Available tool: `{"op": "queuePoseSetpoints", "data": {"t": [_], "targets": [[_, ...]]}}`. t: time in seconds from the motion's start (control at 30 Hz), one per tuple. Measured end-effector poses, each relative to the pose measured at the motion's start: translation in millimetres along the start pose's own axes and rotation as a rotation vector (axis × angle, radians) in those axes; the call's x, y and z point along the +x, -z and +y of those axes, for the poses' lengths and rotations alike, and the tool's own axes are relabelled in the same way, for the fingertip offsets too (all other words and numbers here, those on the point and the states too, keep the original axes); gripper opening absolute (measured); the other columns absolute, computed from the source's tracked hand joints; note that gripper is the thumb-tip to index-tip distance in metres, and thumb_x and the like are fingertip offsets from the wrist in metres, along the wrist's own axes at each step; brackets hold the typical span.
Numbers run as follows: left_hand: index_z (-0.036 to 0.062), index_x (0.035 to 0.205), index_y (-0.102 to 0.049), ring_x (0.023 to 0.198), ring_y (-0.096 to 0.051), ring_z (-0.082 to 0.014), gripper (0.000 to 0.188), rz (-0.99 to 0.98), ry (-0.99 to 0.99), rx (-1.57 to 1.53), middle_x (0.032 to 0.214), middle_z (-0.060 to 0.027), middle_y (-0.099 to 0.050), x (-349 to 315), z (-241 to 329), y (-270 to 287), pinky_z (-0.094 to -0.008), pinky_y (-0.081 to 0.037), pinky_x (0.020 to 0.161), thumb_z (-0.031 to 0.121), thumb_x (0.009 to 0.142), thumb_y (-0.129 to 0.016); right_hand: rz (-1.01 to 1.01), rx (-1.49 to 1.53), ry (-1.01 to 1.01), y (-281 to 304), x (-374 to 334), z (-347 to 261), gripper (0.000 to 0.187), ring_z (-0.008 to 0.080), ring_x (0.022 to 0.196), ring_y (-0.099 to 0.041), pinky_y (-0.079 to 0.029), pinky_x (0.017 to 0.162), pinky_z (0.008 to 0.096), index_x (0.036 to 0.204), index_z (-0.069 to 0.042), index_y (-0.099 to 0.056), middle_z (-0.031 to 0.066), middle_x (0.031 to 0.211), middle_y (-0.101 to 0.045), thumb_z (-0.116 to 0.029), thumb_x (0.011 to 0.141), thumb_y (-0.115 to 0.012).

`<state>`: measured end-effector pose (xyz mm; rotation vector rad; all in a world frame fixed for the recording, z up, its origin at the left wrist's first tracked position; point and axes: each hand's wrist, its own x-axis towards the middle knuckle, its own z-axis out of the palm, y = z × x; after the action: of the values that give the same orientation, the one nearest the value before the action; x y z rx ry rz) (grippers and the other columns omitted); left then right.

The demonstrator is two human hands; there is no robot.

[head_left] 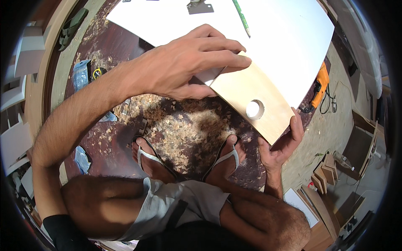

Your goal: The person marks a white cabinet door with a pencil using a hinge as a guide, then uses a drill with a hole saw to cut circular recesses into the door. The person handles hinges, a pencil, a drill, and a wooden template.

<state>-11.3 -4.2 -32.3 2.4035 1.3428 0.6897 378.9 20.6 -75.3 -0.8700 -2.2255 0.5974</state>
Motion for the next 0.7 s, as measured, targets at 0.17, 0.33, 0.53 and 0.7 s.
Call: {"op": "queuePoseSetpoints", "data": {"t": [0.17, 0.33, 0.53, 0.7], "targets": [[0.0216, 0.163, -0.057, 0.137, -0.055, -0.0386, 0.087, -0.020, 0.030, -0.048, 0.161, -0.0123, -0.058, -0.1, 5.0, 6.2, -0.0516, -0.052, 0.121, 0.024, 0.080, -0.082, 0.009, -0.014, -0.020, 0.2, -0.9, -1.4, 0.095, 0.0383, 0.150, -0.048, -0.038, 0.127, 0.0524, 0.165, -0.002, -0.040, 0.0253, 0.162, -0.045, -0.038, 0.092, -0.089], [0.0178, 0.164, -0.057, 0.137, -0.053, -0.0375, 0.076, -0.083, 0.035, -0.034, 0.164, -0.0129, -0.056, 3.3, 4.7, 10.3, -0.0543, -0.047, 0.120, 0.058, 0.100, -0.069, -0.008, -0.067, -0.005, 4.3, 2.9, -2.4, 0.099, 0.0369, 0.146, -0.048, -0.039, 0.124, 0.0514, 0.164, -0.004, -0.041, 0.0250, 0.158, -0.049, -0.039, 0.087, -0.093], [0.0186, 0.164, -0.056, 0.138, -0.053, -0.0400, 0.077, -0.121, 0.064, -0.045, 0.165, -0.0132, -0.054, 8.1, 11.0, 18.3, -0.0545, -0.050, 0.120, 0.039, 0.093, -0.076, 0.065, -0.181, 0.056, -1.0, 9.0, -7.2, 0.100, 0.0395, 0.133, -0.055, -0.041, 0.112, 0.0549, 0.155, -0.001, -0.048, 0.0263, 0.149, -0.060, -0.032, 0.074, -0.099], [0.0204, 0.164, -0.054, 0.139, -0.052, -0.0405, 0.081, -0.176, 0.108, -0.068, 0.167, -0.0121, -0.051, 11.9, 14.1, 24.2, -0.0532, -0.051, 0.121, 0.030, 0.088, -0.081, 0.062, -0.216, 0.074, 0.9, 12.3, -7.6, 0.096, 0.0408, 0.126, -0.059, -0.046, 0.107, 0.0534, 0.150, 0.006, -0.051, 0.0270, 0.145, -0.061, -0.033, 0.076, -0.099]]}}
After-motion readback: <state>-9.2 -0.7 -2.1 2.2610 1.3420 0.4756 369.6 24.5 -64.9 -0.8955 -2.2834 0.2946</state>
